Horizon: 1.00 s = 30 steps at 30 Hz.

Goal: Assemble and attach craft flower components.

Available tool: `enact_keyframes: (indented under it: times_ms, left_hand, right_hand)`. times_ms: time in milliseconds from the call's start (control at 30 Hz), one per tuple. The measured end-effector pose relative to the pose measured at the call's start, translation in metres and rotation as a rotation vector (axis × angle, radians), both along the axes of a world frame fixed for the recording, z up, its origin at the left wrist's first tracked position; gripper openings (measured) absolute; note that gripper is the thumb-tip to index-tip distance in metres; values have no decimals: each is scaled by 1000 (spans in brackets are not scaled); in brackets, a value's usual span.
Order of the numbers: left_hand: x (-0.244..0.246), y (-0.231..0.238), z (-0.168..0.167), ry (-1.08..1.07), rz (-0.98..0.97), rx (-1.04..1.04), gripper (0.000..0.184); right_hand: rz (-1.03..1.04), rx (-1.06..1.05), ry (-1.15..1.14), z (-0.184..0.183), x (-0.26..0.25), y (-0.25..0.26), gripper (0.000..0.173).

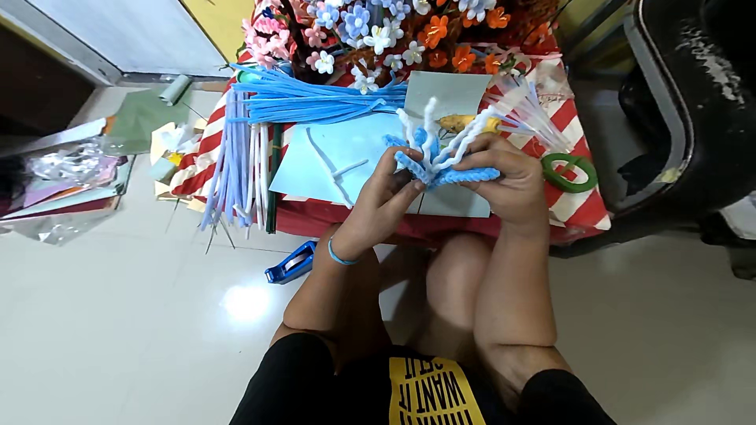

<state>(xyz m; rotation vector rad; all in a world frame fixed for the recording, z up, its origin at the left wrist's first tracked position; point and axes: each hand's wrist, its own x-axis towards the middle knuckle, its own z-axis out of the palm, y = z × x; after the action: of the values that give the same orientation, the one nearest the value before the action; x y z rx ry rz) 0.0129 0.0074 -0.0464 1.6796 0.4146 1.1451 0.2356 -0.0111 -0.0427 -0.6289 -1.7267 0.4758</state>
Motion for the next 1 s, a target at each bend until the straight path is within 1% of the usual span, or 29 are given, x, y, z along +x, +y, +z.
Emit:
enact_keyframes:
  times_ms: [67, 133, 333, 567, 733, 1000]
  left_hand:
    - [-3, 5, 0, 59, 31, 81, 27]
    - [-5, 6, -1, 94, 58, 112, 24]
    - [-2, 4, 0, 119, 103, 105, 19]
    - [4, 4, -2, 111, 151, 143, 25]
    - [7, 4, -4, 116, 165, 194, 23]
    - [16, 2, -6, 78, 195, 179, 25]
  right_hand:
    - [-6, -12, -2, 1, 0, 0, 10]
    - [-1, -16, -2, 1, 0, 0, 10]
    - [12, -19, 2, 2, -3, 0, 9]
    - [-6, -19, 8, 2, -5, 0, 9]
    - [-20, 1, 4, 2, -6, 0, 8]
    - [-33, 6, 13, 3, -5, -2, 8]
